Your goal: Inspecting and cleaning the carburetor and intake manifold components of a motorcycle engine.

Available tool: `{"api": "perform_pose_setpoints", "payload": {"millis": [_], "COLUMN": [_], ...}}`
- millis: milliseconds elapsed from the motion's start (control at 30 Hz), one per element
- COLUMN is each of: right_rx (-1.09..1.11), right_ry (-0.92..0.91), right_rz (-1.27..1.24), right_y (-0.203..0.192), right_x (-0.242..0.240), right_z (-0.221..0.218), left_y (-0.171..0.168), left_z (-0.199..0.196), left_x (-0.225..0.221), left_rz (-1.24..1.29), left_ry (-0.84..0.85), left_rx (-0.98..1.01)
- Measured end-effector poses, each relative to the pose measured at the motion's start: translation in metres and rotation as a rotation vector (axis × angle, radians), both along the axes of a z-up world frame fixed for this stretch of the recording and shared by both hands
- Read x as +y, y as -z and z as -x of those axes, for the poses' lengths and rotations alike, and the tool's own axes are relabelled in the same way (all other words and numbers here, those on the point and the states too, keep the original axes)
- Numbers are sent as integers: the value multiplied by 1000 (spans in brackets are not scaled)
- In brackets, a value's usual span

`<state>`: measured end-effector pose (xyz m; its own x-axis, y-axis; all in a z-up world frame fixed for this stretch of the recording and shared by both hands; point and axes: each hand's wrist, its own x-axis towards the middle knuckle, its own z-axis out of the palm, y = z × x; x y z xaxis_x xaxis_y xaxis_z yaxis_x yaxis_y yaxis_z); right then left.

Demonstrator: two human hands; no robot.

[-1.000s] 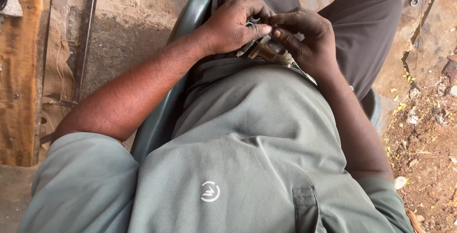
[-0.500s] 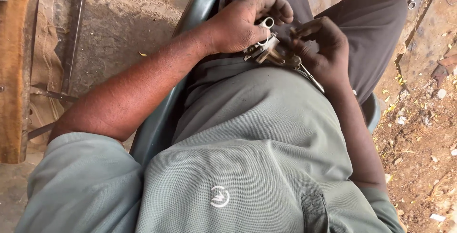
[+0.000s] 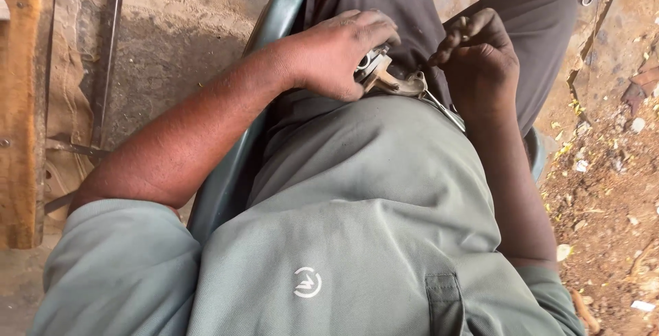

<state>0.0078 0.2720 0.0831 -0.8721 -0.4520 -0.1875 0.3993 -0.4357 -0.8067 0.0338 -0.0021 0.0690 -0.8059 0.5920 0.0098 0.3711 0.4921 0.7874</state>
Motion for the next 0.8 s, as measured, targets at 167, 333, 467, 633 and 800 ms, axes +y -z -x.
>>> {"api": "perform_pose_setpoints", "payload": {"millis": [167, 333, 467, 633, 800], "right_rx": [476, 816, 708, 633, 657], "right_ry": [-257, -480, -526, -522, -584], "right_rz": [-504, -1103, -1075, -1023, -1175], "right_y": [-3, -18, -6, 0, -6], "right_x": [13, -5, -11, -17, -24], "right_z": [-6, -8, -4, -4, -1], "left_y": [1, -14, -14, -9, -9], "left_z": [8, 16, 25, 22, 11], "left_x": [7, 23, 18, 12, 4], "left_rz": [158, 384, 288, 212, 261], "left_ry": [50, 73, 104, 105, 95], "left_rx": [64, 57, 24, -27, 35]}}
